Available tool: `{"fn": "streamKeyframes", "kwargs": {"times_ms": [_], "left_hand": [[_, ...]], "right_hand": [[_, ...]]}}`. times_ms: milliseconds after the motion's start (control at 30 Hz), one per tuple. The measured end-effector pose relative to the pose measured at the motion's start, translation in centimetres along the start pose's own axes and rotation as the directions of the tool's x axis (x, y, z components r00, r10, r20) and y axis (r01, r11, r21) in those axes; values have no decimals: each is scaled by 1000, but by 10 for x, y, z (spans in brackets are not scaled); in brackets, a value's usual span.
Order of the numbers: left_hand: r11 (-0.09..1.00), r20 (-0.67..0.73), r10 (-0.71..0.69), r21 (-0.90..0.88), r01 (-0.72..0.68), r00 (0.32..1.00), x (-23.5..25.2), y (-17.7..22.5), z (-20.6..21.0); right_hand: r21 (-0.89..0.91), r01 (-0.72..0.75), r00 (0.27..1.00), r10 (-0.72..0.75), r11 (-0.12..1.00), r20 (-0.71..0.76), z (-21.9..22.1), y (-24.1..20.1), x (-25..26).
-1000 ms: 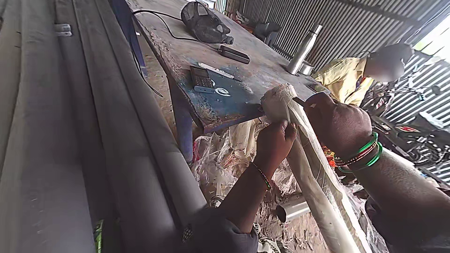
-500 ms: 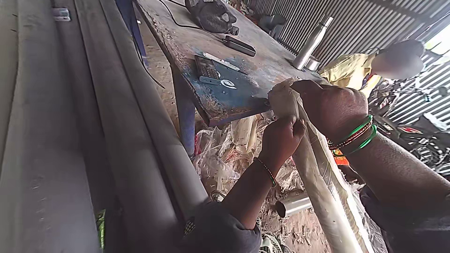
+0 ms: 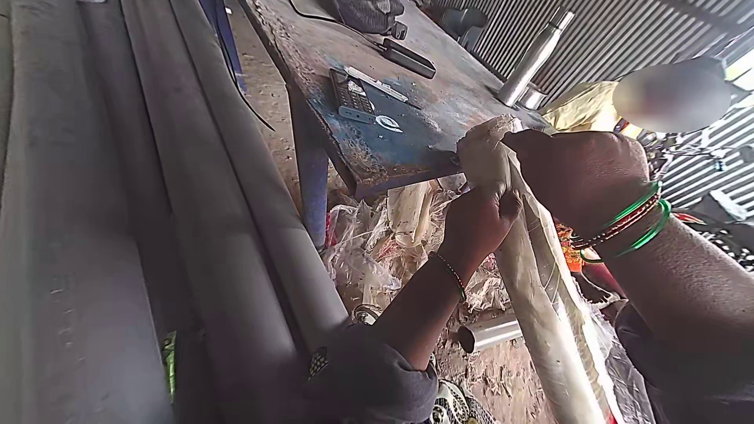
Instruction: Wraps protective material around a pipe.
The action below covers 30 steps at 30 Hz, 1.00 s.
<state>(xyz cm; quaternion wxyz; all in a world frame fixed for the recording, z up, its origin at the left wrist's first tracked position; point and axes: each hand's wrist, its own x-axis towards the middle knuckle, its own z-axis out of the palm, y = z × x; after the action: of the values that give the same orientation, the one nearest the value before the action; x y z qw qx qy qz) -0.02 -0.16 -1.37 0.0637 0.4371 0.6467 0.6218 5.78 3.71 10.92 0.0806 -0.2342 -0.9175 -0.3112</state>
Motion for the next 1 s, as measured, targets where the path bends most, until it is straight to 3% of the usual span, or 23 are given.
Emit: {"fn": "streamKeyframes", "kwargs": {"times_ms": [300,367,567,700,900,1000], "left_hand": [[999,32,-13,-45,15,999,1,-1,-2],[998,51,-30,-55,33,998,1,0,-3],[998,37,-37,-53,39,999,0,0,-4],[1000,-11,-19,-23,19,1000,-1,-2,0],[1000,-35,-31,-6,31,999,-2,2,1],[999,-44,-36,-6,36,998,-2,1,2]], "right_hand": [[-87,-25,959,48,996,279,-28,-6,1],[-60,-12,969,26,998,245,-27,2,2],[78,-10,995,17,997,-96,-4,9,1],[85,45,983,-29,995,-180,12,4,2],[117,15,999,-20,993,41,-3,2,-11],[141,9,997,-20,990,73,-2,7,-16]]}}
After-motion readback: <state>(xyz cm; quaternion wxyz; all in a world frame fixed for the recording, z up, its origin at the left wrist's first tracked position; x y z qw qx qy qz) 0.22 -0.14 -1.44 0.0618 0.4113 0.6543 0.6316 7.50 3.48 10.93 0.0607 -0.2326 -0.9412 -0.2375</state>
